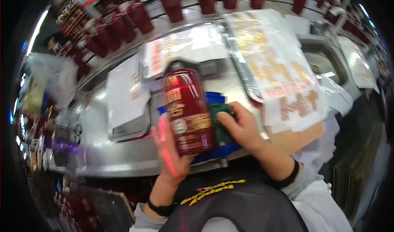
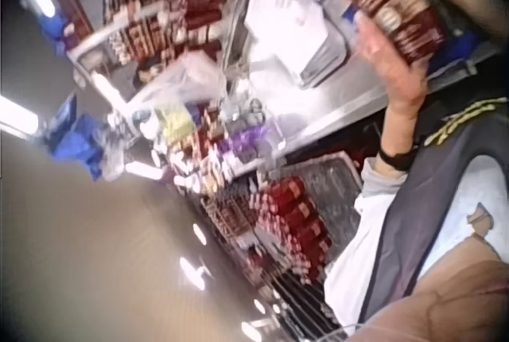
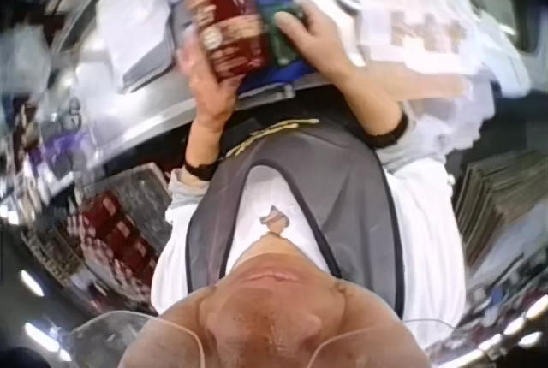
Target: Applying labels and decorative seals to liquor bottles on a production line.
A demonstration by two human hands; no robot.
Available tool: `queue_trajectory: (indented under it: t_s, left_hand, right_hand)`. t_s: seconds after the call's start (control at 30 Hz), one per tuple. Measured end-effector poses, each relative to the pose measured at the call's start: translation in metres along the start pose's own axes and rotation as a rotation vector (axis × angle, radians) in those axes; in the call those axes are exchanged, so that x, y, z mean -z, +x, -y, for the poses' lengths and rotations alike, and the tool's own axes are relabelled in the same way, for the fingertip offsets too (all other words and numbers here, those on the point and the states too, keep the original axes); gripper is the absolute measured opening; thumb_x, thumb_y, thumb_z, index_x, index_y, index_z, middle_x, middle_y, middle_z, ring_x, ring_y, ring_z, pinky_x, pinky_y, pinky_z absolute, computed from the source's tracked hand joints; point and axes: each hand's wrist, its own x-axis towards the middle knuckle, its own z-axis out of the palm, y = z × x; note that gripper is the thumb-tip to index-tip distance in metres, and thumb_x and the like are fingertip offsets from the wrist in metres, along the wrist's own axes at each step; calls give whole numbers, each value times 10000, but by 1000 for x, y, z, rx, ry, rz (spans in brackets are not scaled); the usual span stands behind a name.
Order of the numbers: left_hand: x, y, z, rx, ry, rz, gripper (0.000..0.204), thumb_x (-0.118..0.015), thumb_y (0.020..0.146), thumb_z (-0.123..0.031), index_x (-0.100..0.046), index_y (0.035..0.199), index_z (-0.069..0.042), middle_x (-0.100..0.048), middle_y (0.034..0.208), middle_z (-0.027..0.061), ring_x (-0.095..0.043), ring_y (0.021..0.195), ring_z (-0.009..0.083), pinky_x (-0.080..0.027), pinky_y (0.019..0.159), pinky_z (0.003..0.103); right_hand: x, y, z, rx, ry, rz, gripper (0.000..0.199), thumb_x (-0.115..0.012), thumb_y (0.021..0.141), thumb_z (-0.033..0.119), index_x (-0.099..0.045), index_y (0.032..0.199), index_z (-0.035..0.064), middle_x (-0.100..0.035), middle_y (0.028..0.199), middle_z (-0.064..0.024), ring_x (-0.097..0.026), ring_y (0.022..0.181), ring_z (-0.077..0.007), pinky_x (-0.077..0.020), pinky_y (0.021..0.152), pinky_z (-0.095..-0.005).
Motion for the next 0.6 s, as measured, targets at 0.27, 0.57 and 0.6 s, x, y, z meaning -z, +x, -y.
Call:
queue_trajectory:
  t_s: [0.27,0.57,0.6]
  left_hand:
    - [-4,0,5,105,-351,30,953,-643,855,-531,-215,1487,39,-311,1520,202,-316,1390,363,-72,1167,493]
    - [0,2,-5,104,-25,-65,1014,-588,843,-639,-199,1496,32,-259,1535,225,-260,1422,362,-160,1160,481]
    - [-4,2,-7,164,-193,-63,1020,-593,841,-638,-195,1497,33,-266,1527,235,-283,1412,351,-199,1151,467]
  right_hand:
    - [53,-19,6,352,23,-93,317,-603,937,219,-536,1176,22,-607,951,-125,-583,821,-176,-473,741,-301]
    - [324,-5,-60,284,-1044,-626,381,-466,750,-130,-720,973,46,-519,1359,-204,-546,1175,-387,-451,991,-395]
    - [354,0,-71,137,-1129,-660,397,-490,752,-108,-727,1007,83,-528,1345,-195,-509,1196,-384,-419,1028,-400]
